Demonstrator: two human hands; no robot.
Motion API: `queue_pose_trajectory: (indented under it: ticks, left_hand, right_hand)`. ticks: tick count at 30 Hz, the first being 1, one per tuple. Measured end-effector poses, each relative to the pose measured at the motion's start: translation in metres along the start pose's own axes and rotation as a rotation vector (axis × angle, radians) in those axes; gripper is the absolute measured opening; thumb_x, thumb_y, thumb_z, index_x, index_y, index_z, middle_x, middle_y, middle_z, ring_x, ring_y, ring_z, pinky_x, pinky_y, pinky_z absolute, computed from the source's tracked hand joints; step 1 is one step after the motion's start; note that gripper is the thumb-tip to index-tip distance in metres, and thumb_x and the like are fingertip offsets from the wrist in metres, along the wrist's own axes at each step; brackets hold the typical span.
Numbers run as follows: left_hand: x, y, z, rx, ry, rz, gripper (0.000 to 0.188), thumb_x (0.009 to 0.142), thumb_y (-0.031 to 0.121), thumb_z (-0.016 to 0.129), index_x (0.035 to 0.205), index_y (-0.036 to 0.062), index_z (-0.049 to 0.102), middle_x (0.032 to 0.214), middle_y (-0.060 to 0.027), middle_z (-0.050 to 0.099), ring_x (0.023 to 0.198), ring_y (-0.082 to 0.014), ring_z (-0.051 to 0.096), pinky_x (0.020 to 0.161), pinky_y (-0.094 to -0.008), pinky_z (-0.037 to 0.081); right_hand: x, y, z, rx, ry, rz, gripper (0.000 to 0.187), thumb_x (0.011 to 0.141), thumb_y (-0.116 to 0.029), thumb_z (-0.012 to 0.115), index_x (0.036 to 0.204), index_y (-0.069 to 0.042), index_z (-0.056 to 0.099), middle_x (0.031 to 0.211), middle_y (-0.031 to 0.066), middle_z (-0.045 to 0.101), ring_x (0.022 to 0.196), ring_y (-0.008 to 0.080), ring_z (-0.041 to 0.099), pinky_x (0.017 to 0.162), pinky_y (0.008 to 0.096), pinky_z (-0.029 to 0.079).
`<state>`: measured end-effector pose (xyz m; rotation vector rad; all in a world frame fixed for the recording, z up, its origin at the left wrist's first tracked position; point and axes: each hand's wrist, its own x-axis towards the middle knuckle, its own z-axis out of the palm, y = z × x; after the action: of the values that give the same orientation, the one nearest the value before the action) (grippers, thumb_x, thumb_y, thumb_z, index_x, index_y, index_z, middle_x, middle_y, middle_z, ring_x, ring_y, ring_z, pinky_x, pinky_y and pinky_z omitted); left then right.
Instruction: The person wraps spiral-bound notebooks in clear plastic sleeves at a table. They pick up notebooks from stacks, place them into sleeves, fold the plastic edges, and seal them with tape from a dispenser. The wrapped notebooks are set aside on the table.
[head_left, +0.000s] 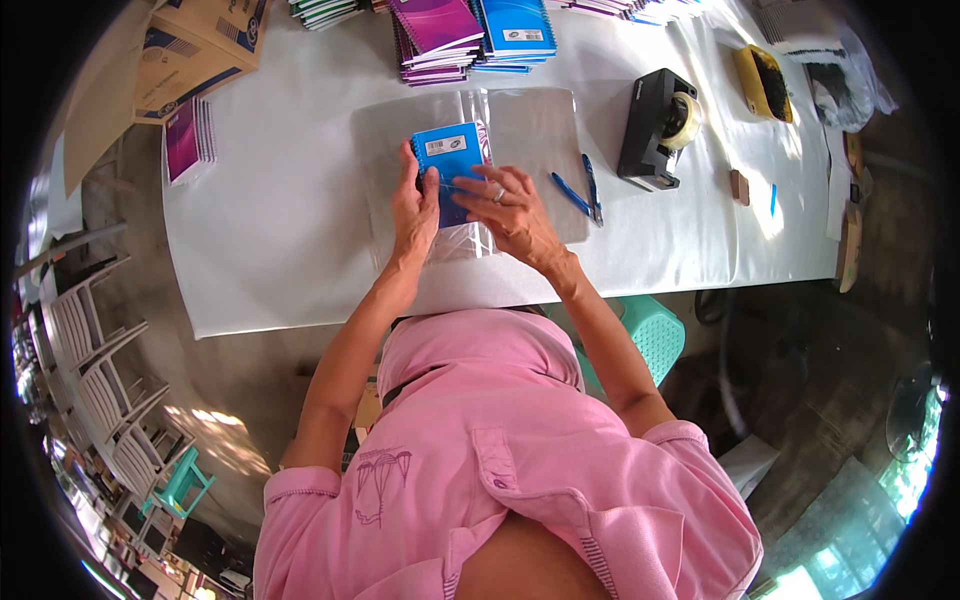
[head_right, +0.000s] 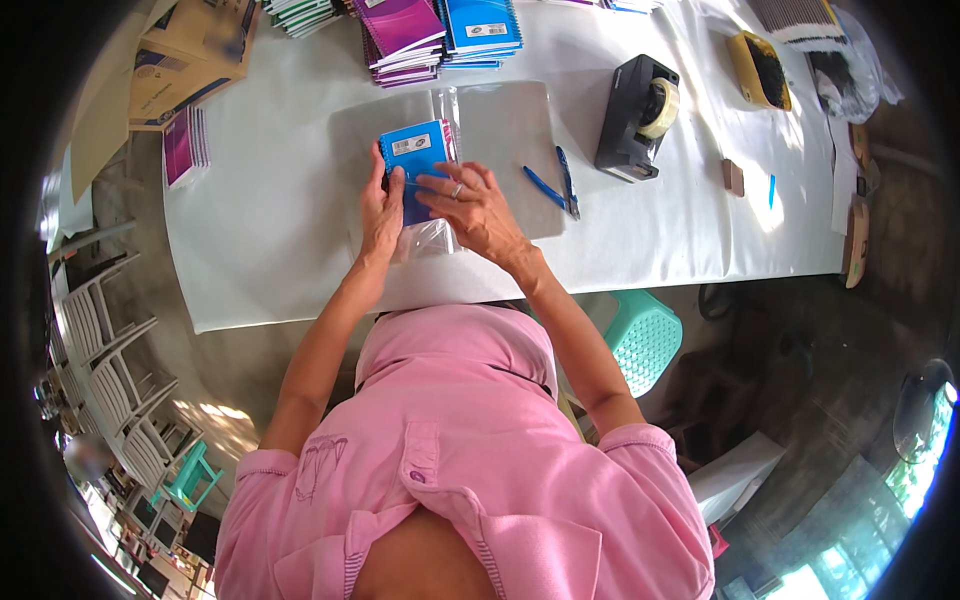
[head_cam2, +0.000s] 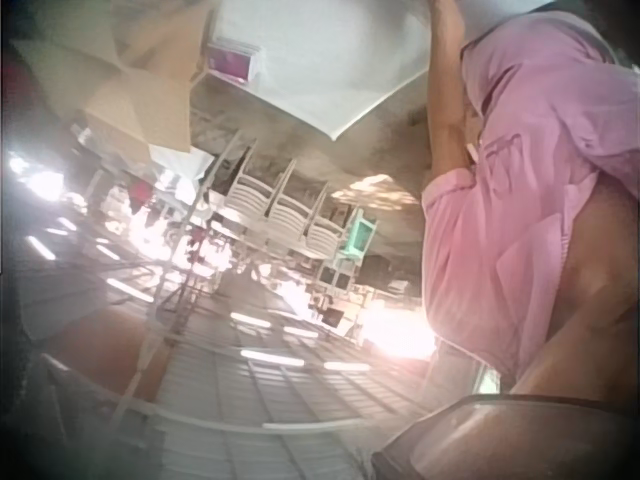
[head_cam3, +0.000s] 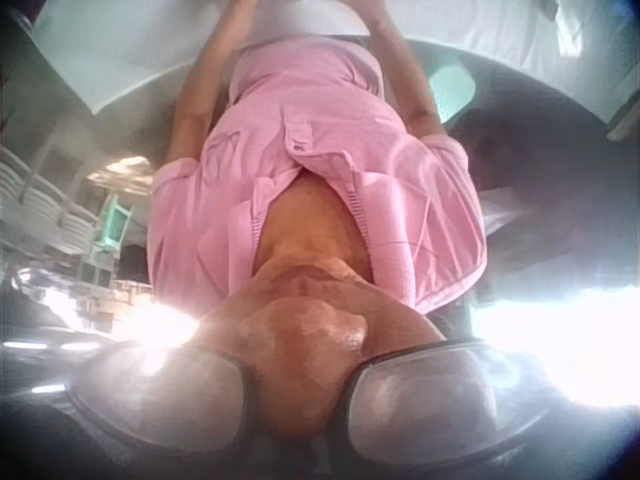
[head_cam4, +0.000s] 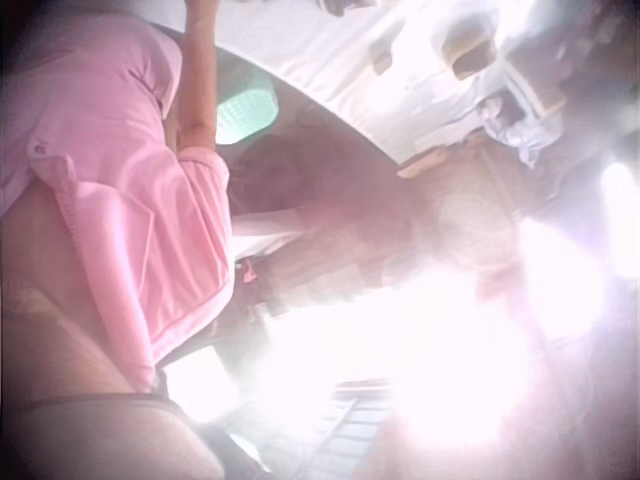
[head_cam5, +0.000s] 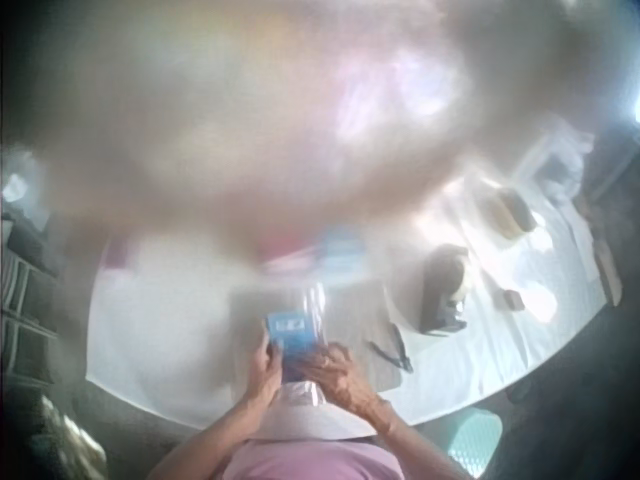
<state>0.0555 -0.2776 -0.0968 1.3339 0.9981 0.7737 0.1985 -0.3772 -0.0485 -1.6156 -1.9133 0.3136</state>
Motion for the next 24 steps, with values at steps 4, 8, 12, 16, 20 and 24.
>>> queue_pose_trajectory:
  ticks: [4,8,12,16,20,24]
  left_hand:
    - [0.001,-0.006,-0.003,-0.008,-0.020,0.026,0.062,0.100,0.027,0.049,0.149,0.0001,0.021,0.148,-0.0185,0.038,0.129,-0.0211,0.043,0.106,-0.0297,0.033]
    - [0.002,0.001,0.001,0.151,-0.016,0.034,0.066,0.100,0.031,0.049,0.150,0.0004,0.017,0.151,-0.0199,0.031,0.137,-0.0261,0.034,0.110,-0.0334,0.028]
    - [0.002,0.001,0.001,0.003,-0.054,0.012,0.071,0.099,0.033,0.049,0.150,0.0007,0.013,0.154,-0.0180,0.026,0.141,-0.0257,0.029,0.113,-0.0337,0.024]
    - [0.000,-0.007,-0.007,-0.546,-0.076,-0.096,0.070,0.099,0.040,0.047,0.151,0.0019,0.019,0.155,-0.0107,0.026,0.141,-0.0203,0.027,0.115,-0.0308,0.019]
    - [0.001,-0.011,-0.008,-0.635,-0.166,-0.110,0.071,0.099,0.045,0.045,0.150,0.0017,0.021,0.154,-0.0077,0.028,0.141,-0.0192,0.026,0.115,-0.0319,0.018]
    - [0.000,-0.009,-0.008,-0.527,-0.183,-0.130,0.073,0.098,0.047,0.045,0.150,0.0026,0.020,0.153,-0.0081,0.030,0.141,-0.0205,0.027,0.115,-0.0325,0.020]
  right_hand:
    - [-0.007,0.009,0.001,0.034,-0.090,-0.072,0.038,0.076,-0.012,0.072,0.113,-0.014,0.067,0.133,-0.0024,0.057,0.128,0.0192,0.048,0.108,0.0462,0.034]
    - [-0.005,0.015,-0.006,0.059,-0.161,-0.124,0.040,0.077,-0.013,0.072,0.117,-0.016,0.066,0.134,-0.0020,0.056,0.131,0.0191,0.045,0.111,0.0472,0.031]
    - [0.002,0.020,-0.022,0.095,-0.183,-0.119,0.037,0.080,-0.017,0.070,0.117,-0.017,0.066,0.134,-0.0019,0.056,0.130,0.0196,0.045,0.111,0.0499,0.029]
    - [0.004,0.029,-0.030,0.058,-0.181,-0.141,0.031,0.084,-0.021,0.067,0.114,-0.018,0.067,0.132,-0.0024,0.057,0.129,0.0190,0.046,0.112,0.0506,0.027]
    - [0.000,0.038,-0.033,0.053,-0.246,-0.174,0.029,0.086,-0.021,0.065,0.114,-0.018,0.068,0.132,-0.0029,0.057,0.132,0.0193,0.044,0.113,0.0504,0.026]
    - [-0.003,0.045,-0.033,0.055,-0.271,-0.195,0.030,0.085,-0.019,0.065,0.115,-0.016,0.068,0.135,-0.0033,0.056,0.135,0.0187,0.041,0.115,0.0507,0.024]
